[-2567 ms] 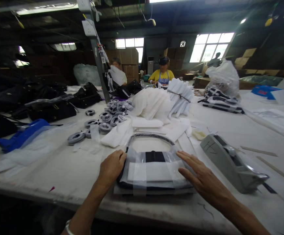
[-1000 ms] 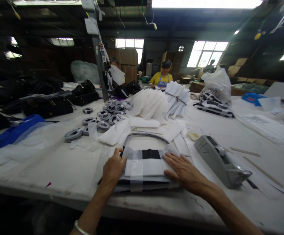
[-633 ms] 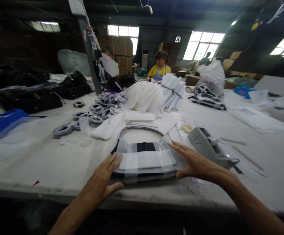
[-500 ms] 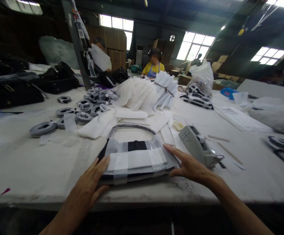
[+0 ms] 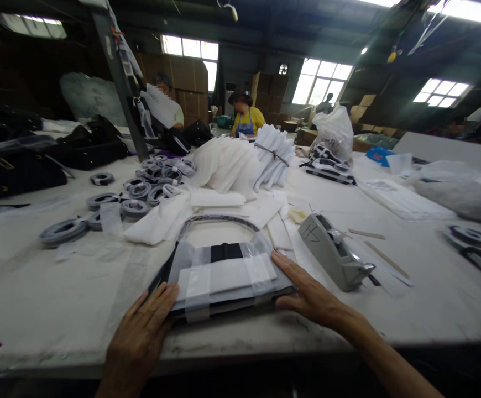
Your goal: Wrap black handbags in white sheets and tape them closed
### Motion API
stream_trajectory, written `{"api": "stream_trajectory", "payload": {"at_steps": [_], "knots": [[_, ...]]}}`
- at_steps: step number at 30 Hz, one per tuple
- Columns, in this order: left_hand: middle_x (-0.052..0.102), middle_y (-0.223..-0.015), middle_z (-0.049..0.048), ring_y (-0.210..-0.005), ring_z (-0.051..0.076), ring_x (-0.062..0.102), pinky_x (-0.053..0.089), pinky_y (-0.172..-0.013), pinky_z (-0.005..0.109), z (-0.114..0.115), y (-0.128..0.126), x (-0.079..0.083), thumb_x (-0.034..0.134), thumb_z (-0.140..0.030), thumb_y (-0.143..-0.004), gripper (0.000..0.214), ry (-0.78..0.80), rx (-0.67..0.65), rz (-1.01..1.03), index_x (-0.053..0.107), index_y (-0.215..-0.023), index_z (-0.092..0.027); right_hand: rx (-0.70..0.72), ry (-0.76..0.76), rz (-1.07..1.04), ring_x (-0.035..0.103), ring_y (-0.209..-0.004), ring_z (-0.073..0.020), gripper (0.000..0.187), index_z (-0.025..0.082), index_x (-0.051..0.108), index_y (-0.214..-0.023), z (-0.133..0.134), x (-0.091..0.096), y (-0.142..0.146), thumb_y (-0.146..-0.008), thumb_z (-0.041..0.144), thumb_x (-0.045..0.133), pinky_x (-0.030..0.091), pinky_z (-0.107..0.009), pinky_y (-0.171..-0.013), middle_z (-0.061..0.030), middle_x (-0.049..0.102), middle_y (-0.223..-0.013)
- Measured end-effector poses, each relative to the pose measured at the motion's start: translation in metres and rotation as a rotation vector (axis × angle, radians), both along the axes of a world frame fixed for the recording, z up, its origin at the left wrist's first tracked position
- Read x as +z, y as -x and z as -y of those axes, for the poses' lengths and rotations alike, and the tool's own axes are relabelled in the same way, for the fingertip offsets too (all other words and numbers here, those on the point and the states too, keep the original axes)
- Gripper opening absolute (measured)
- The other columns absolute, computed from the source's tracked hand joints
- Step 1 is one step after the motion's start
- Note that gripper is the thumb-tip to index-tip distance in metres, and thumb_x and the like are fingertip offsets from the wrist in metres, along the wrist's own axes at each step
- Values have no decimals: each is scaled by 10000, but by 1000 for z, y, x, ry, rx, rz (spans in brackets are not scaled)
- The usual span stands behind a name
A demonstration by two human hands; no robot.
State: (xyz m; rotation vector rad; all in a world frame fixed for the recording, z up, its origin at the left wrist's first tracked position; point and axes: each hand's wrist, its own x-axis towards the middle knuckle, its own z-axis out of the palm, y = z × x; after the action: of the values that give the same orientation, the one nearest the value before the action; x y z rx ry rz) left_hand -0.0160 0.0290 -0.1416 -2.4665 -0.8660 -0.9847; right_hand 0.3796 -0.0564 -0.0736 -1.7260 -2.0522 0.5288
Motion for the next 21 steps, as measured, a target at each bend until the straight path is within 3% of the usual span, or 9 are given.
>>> {"api": "stream_trajectory", "payload": {"at_steps": [2, 5, 7, 10, 12, 15, 18, 21], "knots": [[597, -1357, 87, -1227, 237, 579, 430, -1043, 349, -1, 7, 6, 502, -359, -959, 581, 41, -13, -42, 341, -1491, -191, -11, 64, -10, 177, -1476, -283, 839, 235, 181, -1559, -2, 23, 0, -880, 478, 611, 185, -505, -1203, -91, 189, -1613], [444, -1497, 96, -1360, 281, 438, 398, -1075, 391, -8, 6, 33, 459, -561, -932, 670, 125, -11, -88, 340, -1491, -212, -30, 20, -14, 142, -1485, -254, 722, 238, 174, -1560, -18, 51, 11, -963, 564, 415, 133, -494, -1212, -69, 158, -1618], [345, -1556, 101, -1433, 290, 315, 319, -1136, 441, -18, -7, 56, 396, -577, -950, 678, 180, 16, -64, 291, -1509, -208, 4, 2, 41, 135, -1487, -246, 703, 222, 209, -1554, -34, 58, 26, -974, 590, 357, 108, -491, -1215, -73, 173, -1613], [344, -1553, 115, -1464, 274, 242, 253, -1172, 478, -37, -36, 78, 318, -631, -951, 728, 299, 12, -121, 269, -1514, -171, 82, 43, 187, 151, -1484, -260, 754, 151, 272, -1535, -56, 49, 51, -960, 633, 348, 90, -500, -1213, -121, 221, -1592], [337, -1547, 149, -1459, 295, 249, 229, -1173, 523, -47, -52, 77, 311, -650, -942, 754, 478, 99, -221, 322, -1492, -135, 104, 97, 269, 165, -1479, -282, 795, 110, 302, -1520, -64, 36, 61, -945, 656, 359, 94, -509, -1210, -150, 241, -1579], [304, -1555, 163, -1459, 306, 246, 248, -1156, 550, -51, -63, 60, 310, -617, -953, 733, 735, 240, -301, 323, -1491, -119, 101, 148, 314, 151, -1480, -296, 805, 107, 302, -1520, -67, 20, 63, -943, 667, 340, 92, -515, -1207, -148, 218, -1583], [215, -1588, 139, -1479, 296, 179, 242, -1159, 551, -46, -63, 47, 318, -594, -956, 729, 823, 288, -288, 252, -1517, -133, 106, 162, 305, 136, -1482, -295, 805, 113, 296, -1523, -65, 14, 61, -943, 671, 326, 68, -514, -1208, -141, 204, -1588], [190, -1593, 128, -1485, 288, 156, 206, -1171, 552, -43, -62, 48, 304, -596, -954, 732, 853, 300, -297, 243, -1521, -136, 104, 177, 271, 152, -1479, -304, 797, 129, 305, -1522, -65, 14, 60, -938, 670, 348, 71, -518, -1205, -142, 218, -1585]]}}
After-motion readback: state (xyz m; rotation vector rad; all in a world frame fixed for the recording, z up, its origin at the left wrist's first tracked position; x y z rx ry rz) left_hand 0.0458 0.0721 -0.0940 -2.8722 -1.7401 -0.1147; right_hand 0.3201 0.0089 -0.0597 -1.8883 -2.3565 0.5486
